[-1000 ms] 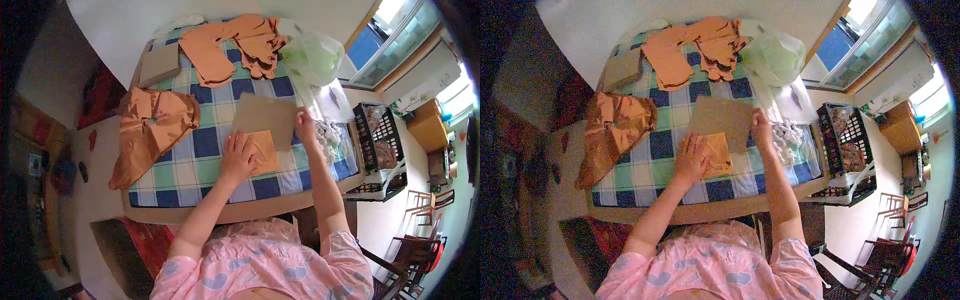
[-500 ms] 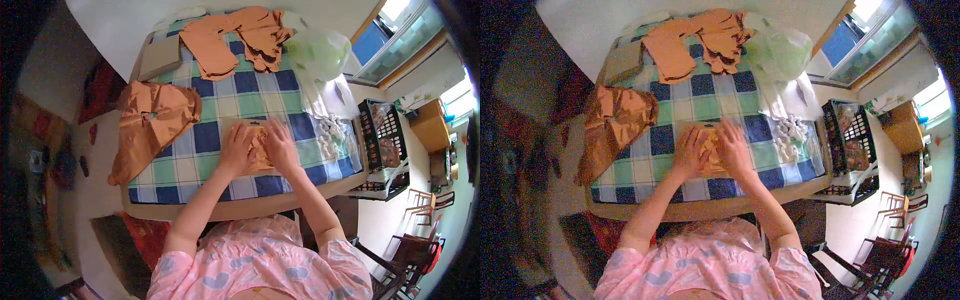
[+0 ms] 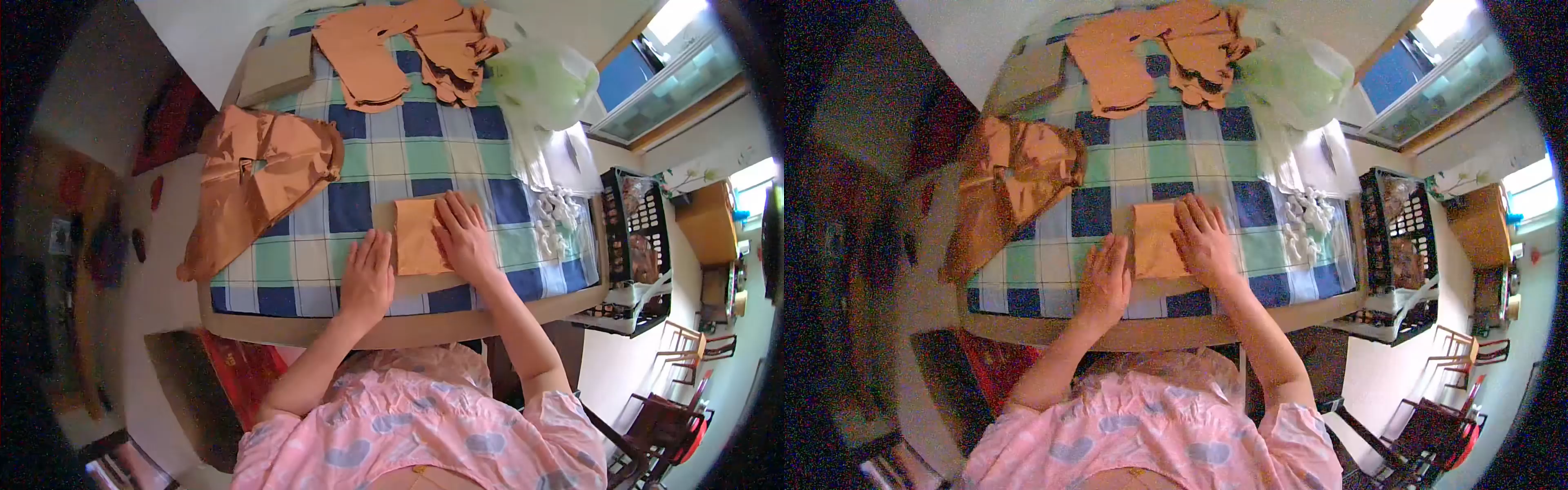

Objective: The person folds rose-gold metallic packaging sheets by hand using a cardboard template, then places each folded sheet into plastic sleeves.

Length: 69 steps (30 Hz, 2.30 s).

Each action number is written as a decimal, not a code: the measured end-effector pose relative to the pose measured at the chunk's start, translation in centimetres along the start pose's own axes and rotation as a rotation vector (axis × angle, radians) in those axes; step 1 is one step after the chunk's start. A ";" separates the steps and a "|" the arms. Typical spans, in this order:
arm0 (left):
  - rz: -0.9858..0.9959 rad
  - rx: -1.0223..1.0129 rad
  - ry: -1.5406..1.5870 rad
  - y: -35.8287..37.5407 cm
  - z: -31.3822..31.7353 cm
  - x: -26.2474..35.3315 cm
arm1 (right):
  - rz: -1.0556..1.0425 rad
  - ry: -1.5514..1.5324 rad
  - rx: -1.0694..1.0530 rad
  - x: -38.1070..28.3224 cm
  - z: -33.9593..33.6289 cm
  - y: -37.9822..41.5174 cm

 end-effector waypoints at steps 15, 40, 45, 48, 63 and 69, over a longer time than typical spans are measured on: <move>-0.505 -0.117 0.655 -3.7 1.0 -1.9 | -0.023 0.000 -0.101 0.5 0.1 0.4; -0.566 -0.631 0.946 -4.6 1.1 -1.7 | -0.057 0.061 -0.107 -0.1 -0.2 0.0; -0.683 -0.537 0.987 -5.1 1.0 -1.6 | 0.015 0.021 -0.135 0.1 -0.1 0.1; -0.498 -0.244 0.675 -4.6 2.2 -1.1 | 0.032 0.012 -0.147 0.0 -0.2 0.0; -0.475 -0.155 0.211 -4.1 1.3 1.5 | -0.037 0.119 -0.197 0.0 0.0 0.1; -0.460 -0.155 0.260 -3.7 2.5 1.0 | -0.096 0.039 -0.201 -0.8 0.0 0.0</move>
Point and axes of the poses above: each hand's wrist, its own y-axis away from the middle knuckle, its own z-axis out of the palm, x = y × z, the point moved 1 cm from there along -y, towards the middle knuckle, and after that the axes turned 15 degrees about -y, right-handed, at the moved point
